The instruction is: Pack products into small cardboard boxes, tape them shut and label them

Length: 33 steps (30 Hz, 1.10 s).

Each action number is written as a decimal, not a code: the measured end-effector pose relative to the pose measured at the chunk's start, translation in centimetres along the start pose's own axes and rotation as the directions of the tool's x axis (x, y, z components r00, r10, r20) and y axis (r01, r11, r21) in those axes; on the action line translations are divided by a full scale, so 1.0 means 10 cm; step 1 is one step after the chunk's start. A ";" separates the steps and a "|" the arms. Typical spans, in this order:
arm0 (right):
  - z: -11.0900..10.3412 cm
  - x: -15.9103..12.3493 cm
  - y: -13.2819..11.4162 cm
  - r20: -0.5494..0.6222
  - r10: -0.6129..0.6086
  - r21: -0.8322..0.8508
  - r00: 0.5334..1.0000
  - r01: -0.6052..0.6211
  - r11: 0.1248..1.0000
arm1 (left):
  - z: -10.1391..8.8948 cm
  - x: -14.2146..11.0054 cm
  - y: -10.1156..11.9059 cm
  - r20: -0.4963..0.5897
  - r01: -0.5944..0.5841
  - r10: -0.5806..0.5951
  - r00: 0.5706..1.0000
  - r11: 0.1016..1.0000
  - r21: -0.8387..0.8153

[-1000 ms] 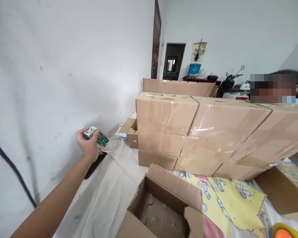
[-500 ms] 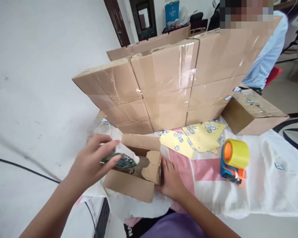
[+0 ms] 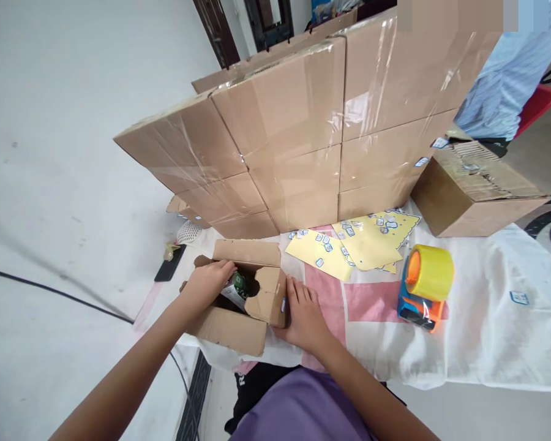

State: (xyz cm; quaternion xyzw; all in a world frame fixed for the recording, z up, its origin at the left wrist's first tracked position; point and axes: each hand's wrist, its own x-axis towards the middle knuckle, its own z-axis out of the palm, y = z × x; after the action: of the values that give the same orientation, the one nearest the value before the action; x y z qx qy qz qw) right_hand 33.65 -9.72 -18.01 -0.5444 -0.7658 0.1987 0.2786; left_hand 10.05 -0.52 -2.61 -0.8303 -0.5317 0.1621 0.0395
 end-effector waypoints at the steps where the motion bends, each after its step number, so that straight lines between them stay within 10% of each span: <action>1: -0.01 0.00 0.00 0.003 0.005 -0.001 1.000 -0.005 1.000 | 0.01 -0.05 -0.05 -0.005 -0.030 0.030 1.000 1.000 -0.004; 8: 0.02 0.01 0.04 0.002 0.010 -0.003 1.000 -0.010 1.000 | 0.10 -0.43 -0.33 -0.352 -0.360 0.366 0.861 0.929 0.084; 17: 0.03 0.07 0.06 0.004 -0.025 0.010 1.000 0.025 1.000 | 0.10 0.04 -0.07 0.173 -0.398 0.389 0.905 0.917 0.016; 33: 0.02 0.08 0.10 -0.011 -0.041 0.050 0.999 0.041 0.998 | 0.45 0.15 -0.07 0.093 -0.305 0.347 0.933 0.902 -0.304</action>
State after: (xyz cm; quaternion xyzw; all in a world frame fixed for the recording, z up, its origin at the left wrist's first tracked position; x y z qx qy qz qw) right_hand 34.03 -8.62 -18.59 -0.5224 -0.7703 0.2093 0.2998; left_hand 8.60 0.65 -7.04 -0.8906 -0.4042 0.1480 -0.1469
